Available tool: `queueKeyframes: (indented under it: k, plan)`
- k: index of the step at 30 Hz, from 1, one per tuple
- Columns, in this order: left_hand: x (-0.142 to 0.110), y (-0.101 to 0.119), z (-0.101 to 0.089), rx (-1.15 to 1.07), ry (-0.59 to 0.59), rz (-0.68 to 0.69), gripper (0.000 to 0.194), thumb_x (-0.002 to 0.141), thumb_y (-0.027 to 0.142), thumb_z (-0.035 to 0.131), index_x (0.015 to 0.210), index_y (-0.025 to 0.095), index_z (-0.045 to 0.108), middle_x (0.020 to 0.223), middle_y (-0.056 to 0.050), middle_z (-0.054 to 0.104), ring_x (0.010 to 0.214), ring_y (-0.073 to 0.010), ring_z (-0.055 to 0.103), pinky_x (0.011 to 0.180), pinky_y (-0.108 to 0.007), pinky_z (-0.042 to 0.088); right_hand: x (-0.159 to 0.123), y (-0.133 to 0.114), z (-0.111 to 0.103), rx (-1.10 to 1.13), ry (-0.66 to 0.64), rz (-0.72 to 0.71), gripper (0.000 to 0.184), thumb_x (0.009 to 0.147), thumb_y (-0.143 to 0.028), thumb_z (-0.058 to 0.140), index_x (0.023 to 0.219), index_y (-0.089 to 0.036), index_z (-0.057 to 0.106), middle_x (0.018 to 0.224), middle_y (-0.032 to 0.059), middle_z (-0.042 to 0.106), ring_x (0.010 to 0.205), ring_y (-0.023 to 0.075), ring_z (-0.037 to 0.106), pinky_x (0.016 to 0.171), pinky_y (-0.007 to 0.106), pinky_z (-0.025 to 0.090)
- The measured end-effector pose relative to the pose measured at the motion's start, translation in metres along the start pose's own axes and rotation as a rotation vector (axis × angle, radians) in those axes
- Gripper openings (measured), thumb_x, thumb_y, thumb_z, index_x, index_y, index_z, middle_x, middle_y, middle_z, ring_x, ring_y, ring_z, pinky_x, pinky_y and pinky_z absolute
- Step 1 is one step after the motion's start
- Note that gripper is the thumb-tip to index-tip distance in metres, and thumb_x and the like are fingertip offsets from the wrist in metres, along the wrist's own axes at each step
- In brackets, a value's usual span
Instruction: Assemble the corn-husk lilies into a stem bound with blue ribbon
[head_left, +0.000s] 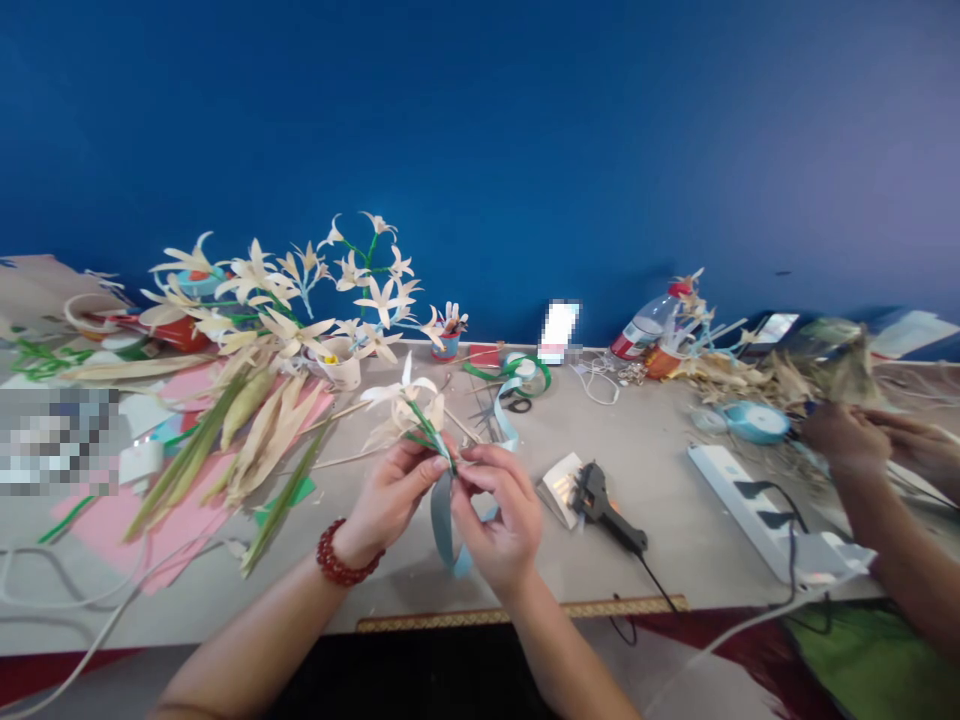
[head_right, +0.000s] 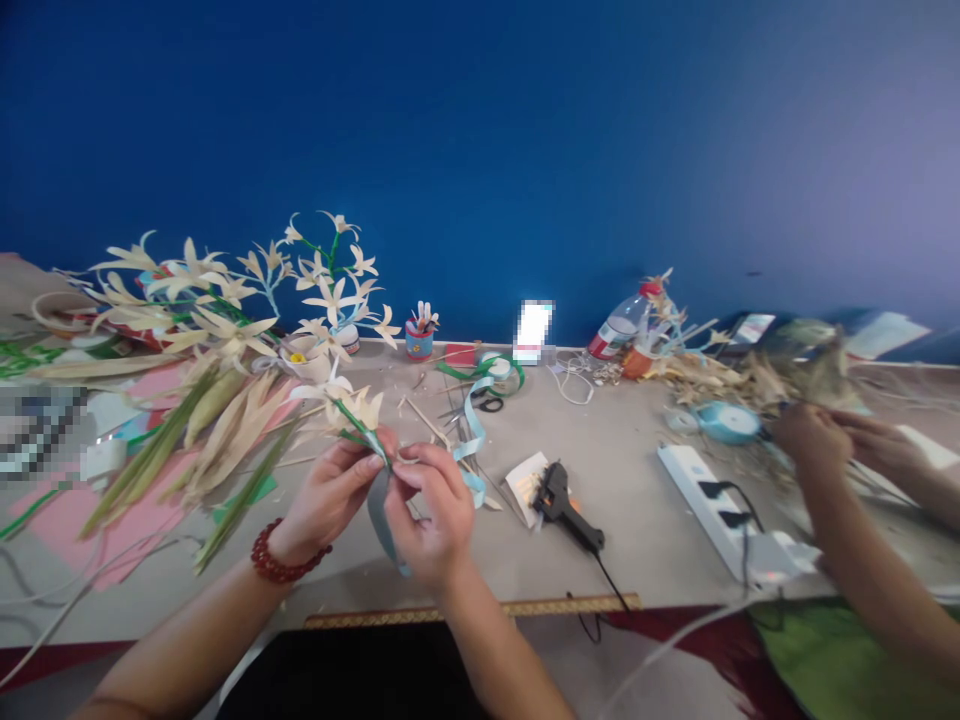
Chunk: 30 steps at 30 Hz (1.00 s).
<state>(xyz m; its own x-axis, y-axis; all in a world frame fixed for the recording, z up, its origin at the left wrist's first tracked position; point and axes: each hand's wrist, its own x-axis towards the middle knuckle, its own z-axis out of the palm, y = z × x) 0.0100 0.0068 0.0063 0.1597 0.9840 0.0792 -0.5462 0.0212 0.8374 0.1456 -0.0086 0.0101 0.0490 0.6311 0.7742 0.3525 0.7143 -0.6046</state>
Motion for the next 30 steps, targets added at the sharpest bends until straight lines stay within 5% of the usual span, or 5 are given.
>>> queueKeyframes:
  k: [30]
  plan:
    - [0.001, 0.018, -0.007, 0.030, 0.034, 0.069, 0.010, 0.078, 0.021, 0.074, 0.088, 0.018, 0.072, 0.087, -0.003, 0.070, 0.083, -0.0154, 0.062, 0.083, -0.027, 0.048, 0.010, 0.000, 0.014, 0.079, -0.061, 0.013, 0.026, 0.077, -0.003, 0.061, 0.095, -0.022, 0.063, 0.100, 0.0083, 0.063, 0.092, 0.0213, 0.065, 0.071, 0.034, 0.058]
